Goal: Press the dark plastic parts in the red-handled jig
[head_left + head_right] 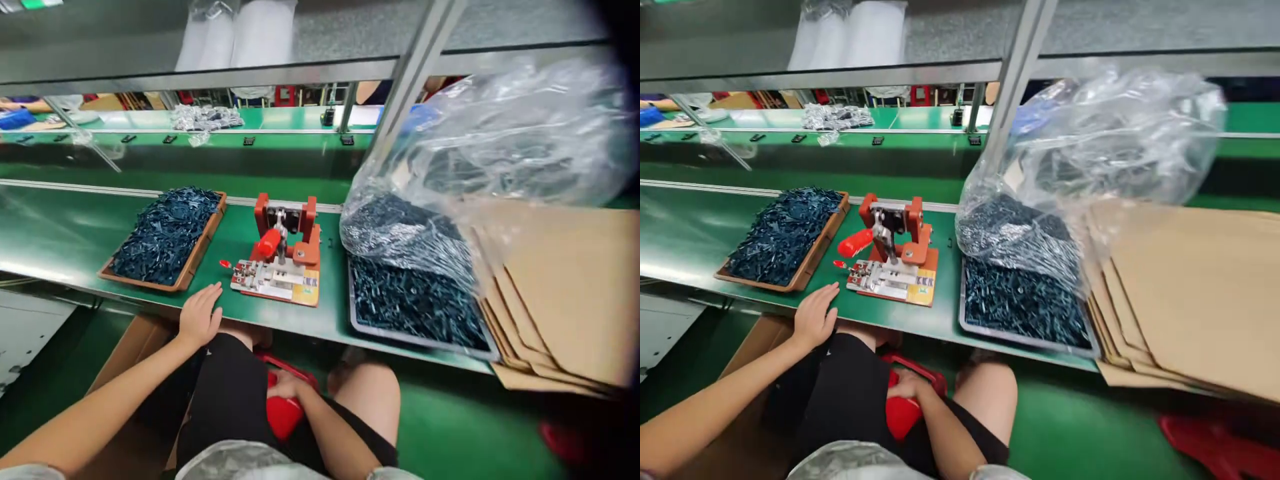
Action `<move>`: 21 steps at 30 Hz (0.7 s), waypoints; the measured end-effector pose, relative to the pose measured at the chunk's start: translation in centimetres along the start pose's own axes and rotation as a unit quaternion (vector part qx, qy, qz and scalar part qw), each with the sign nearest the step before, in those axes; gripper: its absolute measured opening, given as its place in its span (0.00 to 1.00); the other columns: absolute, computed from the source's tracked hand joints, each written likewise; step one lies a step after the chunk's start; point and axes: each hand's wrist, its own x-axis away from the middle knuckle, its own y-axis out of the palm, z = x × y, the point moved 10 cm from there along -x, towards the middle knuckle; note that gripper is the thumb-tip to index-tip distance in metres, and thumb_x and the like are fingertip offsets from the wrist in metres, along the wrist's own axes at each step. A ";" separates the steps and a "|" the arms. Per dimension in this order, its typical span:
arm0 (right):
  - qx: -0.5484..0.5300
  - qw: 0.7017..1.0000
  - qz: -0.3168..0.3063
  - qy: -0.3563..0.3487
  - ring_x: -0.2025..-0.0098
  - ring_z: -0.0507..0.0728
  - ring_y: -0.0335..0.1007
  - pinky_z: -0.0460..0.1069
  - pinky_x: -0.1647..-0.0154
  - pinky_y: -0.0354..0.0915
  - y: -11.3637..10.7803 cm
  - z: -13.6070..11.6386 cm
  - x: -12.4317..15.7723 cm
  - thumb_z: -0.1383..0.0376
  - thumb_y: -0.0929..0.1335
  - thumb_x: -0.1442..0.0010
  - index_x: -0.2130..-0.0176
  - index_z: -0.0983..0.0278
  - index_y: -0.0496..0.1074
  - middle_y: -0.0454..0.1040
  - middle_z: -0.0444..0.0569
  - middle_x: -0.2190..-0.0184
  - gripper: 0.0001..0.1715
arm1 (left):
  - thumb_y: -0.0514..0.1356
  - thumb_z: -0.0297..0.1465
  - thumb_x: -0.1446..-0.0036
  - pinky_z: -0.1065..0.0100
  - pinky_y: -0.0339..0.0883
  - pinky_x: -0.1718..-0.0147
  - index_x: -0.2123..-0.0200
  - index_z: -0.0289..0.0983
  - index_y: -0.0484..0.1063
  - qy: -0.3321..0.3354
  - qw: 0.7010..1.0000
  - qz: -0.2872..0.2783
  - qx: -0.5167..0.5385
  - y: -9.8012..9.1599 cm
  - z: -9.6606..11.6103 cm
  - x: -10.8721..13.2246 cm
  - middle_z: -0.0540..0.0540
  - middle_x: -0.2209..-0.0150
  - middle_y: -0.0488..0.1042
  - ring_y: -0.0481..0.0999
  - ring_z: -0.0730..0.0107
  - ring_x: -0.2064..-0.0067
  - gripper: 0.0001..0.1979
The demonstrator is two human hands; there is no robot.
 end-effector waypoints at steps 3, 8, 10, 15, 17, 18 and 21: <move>0.046 0.998 0.029 0.024 0.47 0.70 0.77 0.56 0.45 0.70 -0.9 -0.3 0.6 0.58 0.80 0.60 0.42 0.62 0.75 0.78 0.55 0.46 0.46 | 0.53 0.35 0.36 0.51 0.65 0.42 0.41 0.34 0.70 -0.007 0.999 0.034 0.024 -0.1 -0.1 -0.3 0.37 0.39 0.74 0.72 0.49 0.39 0.22; 0.102 0.986 0.130 -0.004 0.48 0.71 0.76 0.56 0.46 0.69 -2.1 -3.1 2.7 0.59 0.79 0.58 0.50 0.66 0.79 0.80 0.59 0.51 0.35 | 0.53 0.34 0.37 0.51 0.65 0.43 0.45 0.35 0.74 -0.068 0.991 0.097 0.058 -0.5 -0.3 -0.2 0.40 0.42 0.77 0.75 0.49 0.42 0.20; 0.119 0.982 0.148 -0.027 0.47 0.68 0.76 0.55 0.44 0.67 -1.5 -4.3 4.0 0.59 0.75 0.48 0.49 0.66 0.79 0.80 0.59 0.50 0.27 | 0.54 0.34 0.37 0.51 0.64 0.43 0.47 0.36 0.75 -0.098 0.987 0.105 0.069 -0.6 -0.3 0.2 0.41 0.42 0.77 0.74 0.49 0.42 0.19; 0.074 0.945 0.281 -0.149 0.49 0.61 0.76 0.54 0.44 0.69 -5.7 -10.0 11.0 0.61 0.64 0.33 0.49 0.64 0.76 0.79 0.56 0.50 0.18 | 0.54 0.34 0.36 0.52 0.62 0.44 0.49 0.37 0.77 -0.095 0.986 0.104 0.094 -0.6 0.2 0.7 0.42 0.43 0.78 0.75 0.52 0.43 0.17; 0.070 0.906 0.353 -0.223 0.53 0.59 0.77 0.54 0.48 0.72 -9.4 -13.7 15.6 0.61 0.63 0.32 0.53 0.63 0.77 0.79 0.54 0.55 0.15 | 0.54 0.33 0.35 0.52 0.62 0.45 0.50 0.38 0.77 -0.100 0.982 0.130 0.090 -0.9 0.2 1.2 0.43 0.45 0.79 0.76 0.52 0.44 0.16; 0.086 0.883 0.386 -0.252 0.54 0.59 0.77 0.54 0.49 0.72 -11.2 -15.6 17.8 0.61 0.63 0.31 0.54 0.62 0.76 0.79 0.53 0.57 0.14 | 0.54 0.33 0.35 0.52 0.63 0.46 0.50 0.38 0.77 -0.102 0.981 0.142 0.089 -0.9 0.2 1.4 0.43 0.46 0.80 0.77 0.52 0.46 0.15; 0.160 0.796 0.500 -0.302 0.53 0.60 0.75 0.56 0.48 0.73 -15.9 -20.7 23.1 0.63 0.63 0.31 0.54 0.61 0.75 0.78 0.54 0.57 0.13 | 0.54 0.33 0.35 0.52 0.63 0.47 0.52 0.40 0.78 -0.095 0.976 0.173 0.090 -0.5 0.0 1.6 0.43 0.49 0.81 0.77 0.52 0.48 0.14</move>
